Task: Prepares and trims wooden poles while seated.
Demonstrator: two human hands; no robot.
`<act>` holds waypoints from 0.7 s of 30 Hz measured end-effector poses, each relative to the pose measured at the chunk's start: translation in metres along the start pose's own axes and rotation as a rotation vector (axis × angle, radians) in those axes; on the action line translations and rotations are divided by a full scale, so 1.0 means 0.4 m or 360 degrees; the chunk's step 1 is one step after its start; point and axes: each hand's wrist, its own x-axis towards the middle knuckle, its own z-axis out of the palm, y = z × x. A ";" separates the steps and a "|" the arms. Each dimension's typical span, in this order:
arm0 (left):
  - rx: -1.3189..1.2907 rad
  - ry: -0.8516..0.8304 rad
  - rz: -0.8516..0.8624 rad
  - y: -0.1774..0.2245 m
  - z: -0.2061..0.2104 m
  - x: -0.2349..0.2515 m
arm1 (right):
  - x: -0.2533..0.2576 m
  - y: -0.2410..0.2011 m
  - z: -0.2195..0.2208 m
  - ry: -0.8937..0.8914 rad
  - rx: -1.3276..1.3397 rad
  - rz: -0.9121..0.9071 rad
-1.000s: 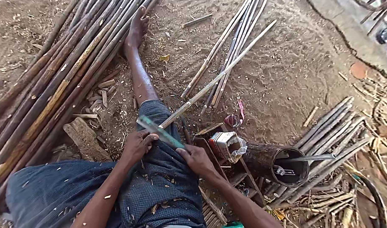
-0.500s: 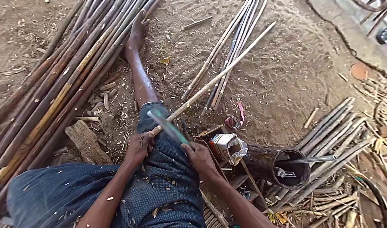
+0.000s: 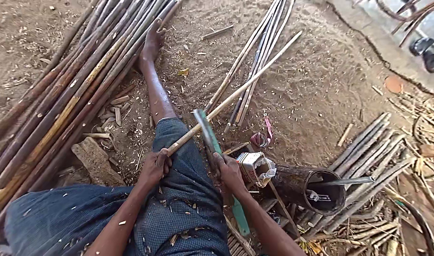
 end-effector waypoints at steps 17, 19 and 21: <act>0.0166 0.0055 0.0024 0.016 -0.019 -0.009 | -0.011 -0.023 0.023 -0.0100 -0.0080 -0.0086; 0.0175 0.0081 0.0033 0.016 -0.016 -0.002 | 0.017 -0.012 0.016 -0.0017 0.0124 0.0006; 0.0196 0.0106 0.0012 0.013 -0.017 -0.008 | -0.003 -0.021 0.033 -0.0101 -0.0014 -0.0122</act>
